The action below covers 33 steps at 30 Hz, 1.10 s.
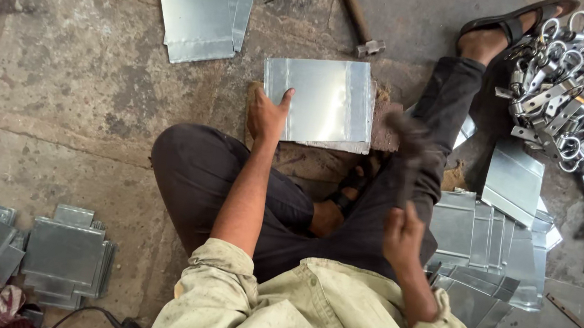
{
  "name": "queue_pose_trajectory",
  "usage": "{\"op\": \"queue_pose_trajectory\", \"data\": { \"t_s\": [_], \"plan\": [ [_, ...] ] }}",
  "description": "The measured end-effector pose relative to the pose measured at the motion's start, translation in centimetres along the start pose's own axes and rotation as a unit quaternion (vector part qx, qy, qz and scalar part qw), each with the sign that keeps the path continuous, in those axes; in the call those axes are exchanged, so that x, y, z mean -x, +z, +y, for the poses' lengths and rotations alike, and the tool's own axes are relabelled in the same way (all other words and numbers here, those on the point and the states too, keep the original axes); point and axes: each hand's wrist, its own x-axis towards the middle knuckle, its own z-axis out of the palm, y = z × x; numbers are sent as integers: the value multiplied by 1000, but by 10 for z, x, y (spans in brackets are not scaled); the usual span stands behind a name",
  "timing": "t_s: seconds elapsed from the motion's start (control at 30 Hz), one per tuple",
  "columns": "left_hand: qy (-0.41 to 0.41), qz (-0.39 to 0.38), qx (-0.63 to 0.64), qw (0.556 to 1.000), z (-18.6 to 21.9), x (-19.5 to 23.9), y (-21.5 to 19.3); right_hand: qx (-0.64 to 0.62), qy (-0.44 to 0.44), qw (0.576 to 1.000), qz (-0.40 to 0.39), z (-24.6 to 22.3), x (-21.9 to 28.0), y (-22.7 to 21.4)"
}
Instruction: The person sits on the floor and uses a hammer to flatten and shape metal sheets against a stone block, handling several sheets individually.
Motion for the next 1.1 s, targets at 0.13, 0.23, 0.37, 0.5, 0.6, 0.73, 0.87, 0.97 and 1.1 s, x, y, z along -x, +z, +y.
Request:
{"op": "queue_pose_trajectory", "data": {
  "t_s": [0.13,0.23,0.37,0.5,0.6,0.73,0.87,0.97,1.1],
  "plan": [
    [31,33,7,999,-15,-2,9,118,52,991,-41,19,-22,3],
    [71,61,4,996,-34,-15,28,8,166,986,-23,-6,-42,7],
    [83,46,64,993,-36,-16,41,-133,130,982,35,-39,-41,-1],
    [53,18,9,998,-25,-4,19,-104,-17,993,53,-24,-53,8],
    [79,14,31,996,-17,-7,14,46,-94,994,17,1,-61,23],
    [73,15,16,997,-18,-8,10,195,36,980,-18,-6,-73,14],
    [31,-32,22,999,-17,3,10,125,17,992,19,-9,-66,25],
    [37,-5,12,999,-7,-1,-1,161,-44,986,10,1,-76,34],
    [72,19,34,997,-23,3,12,72,110,991,-12,29,-75,15]
  ]
}}
